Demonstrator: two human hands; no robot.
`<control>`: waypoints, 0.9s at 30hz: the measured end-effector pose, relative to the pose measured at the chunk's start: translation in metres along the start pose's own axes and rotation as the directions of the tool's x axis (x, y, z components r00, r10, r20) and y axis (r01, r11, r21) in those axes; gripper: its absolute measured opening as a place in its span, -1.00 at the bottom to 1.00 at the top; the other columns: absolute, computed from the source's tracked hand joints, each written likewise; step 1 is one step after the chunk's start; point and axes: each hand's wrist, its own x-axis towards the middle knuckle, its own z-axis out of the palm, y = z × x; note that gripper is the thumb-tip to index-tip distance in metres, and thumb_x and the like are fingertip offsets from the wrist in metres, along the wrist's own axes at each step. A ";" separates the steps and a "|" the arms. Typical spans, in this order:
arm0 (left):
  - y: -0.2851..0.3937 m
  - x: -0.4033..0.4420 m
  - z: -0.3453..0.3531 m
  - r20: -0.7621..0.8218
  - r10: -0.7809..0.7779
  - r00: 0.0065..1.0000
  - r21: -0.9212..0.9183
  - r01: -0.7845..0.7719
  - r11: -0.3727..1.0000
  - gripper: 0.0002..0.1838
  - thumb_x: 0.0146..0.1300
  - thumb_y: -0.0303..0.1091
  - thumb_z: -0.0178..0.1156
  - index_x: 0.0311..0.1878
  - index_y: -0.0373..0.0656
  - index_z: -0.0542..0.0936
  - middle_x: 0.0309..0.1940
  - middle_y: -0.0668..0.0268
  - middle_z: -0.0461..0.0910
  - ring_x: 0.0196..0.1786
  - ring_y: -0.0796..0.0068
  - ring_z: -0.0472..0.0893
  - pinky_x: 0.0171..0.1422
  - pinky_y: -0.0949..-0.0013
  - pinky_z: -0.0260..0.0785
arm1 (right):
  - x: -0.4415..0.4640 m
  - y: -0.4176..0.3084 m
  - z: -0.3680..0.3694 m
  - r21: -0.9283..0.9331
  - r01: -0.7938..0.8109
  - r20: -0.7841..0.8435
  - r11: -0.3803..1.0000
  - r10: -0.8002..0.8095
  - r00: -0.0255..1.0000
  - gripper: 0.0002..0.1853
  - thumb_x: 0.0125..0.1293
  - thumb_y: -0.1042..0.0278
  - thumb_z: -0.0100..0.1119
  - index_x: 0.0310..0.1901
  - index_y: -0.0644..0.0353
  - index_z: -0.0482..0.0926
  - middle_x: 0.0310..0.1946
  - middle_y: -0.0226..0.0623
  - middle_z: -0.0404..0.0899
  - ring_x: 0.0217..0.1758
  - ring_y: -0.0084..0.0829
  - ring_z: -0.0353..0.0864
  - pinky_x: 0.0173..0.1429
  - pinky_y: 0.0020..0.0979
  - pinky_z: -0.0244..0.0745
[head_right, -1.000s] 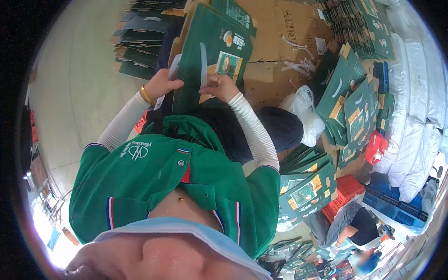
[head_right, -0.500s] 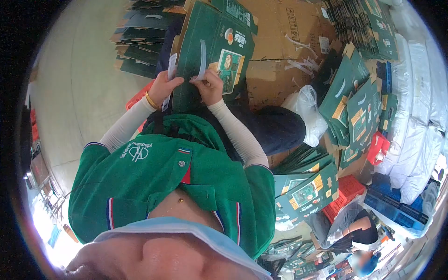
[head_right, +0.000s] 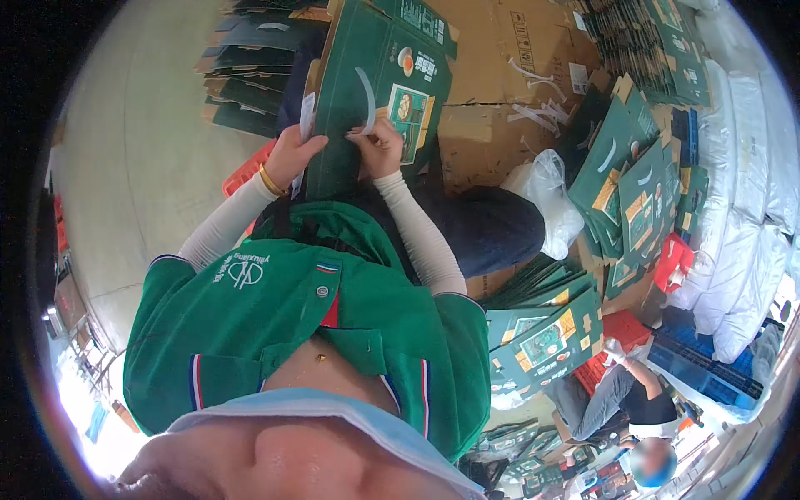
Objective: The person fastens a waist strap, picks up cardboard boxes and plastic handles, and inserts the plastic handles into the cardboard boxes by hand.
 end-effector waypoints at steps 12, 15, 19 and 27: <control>-0.018 0.001 0.004 0.005 0.115 0.993 0.156 -0.114 0.981 -0.70 -0.04 -0.42 0.04 -0.21 -0.37 0.44 -0.53 0.17 0.50 -0.44 0.53 0.46 -0.29 0.41 0.32 | 0.003 -0.009 -0.014 -0.107 0.141 0.172 0.984 -0.121 0.978 -0.90 0.02 0.59 0.15 -0.37 0.24 0.57 -0.41 -0.34 0.55 -0.39 -0.57 0.47 -0.28 -0.57 0.34; -0.006 -0.001 0.006 0.029 0.117 0.993 0.092 -0.120 0.989 -0.71 0.02 -0.44 0.05 -0.16 -0.36 0.44 -0.40 0.33 0.49 -0.33 0.62 0.42 -0.21 0.49 0.29 | -0.001 -0.015 -0.007 0.128 -0.205 0.110 0.970 0.191 0.975 -0.90 0.04 0.60 0.14 -0.37 0.24 0.55 -0.42 -0.39 0.54 -0.39 -0.63 0.45 -0.28 -0.60 0.33; -0.021 0.004 0.005 0.015 0.126 0.992 0.035 -0.126 0.991 -0.69 0.00 -0.48 0.03 -0.13 -0.36 0.42 -0.37 0.29 0.51 -0.30 0.59 0.45 -0.17 0.48 0.30 | 0.000 -0.017 -0.003 0.352 -0.267 0.134 0.897 0.234 0.963 -0.91 -0.02 0.60 0.18 -0.44 0.23 0.51 -0.42 -0.40 0.50 -0.37 -0.64 0.43 -0.27 -0.65 0.29; -0.015 0.002 0.004 0.043 0.071 0.997 -0.037 -0.069 0.997 -0.69 0.05 -0.52 0.02 -0.09 -0.36 0.42 -0.27 0.34 0.50 -0.22 0.59 0.45 -0.11 0.49 0.29 | 0.000 0.004 -0.004 0.201 -0.111 0.071 0.973 0.098 0.993 -0.84 -0.13 0.60 0.25 -0.46 0.23 0.49 -0.23 -0.35 0.33 -0.16 -0.48 0.37 -0.09 -0.51 0.26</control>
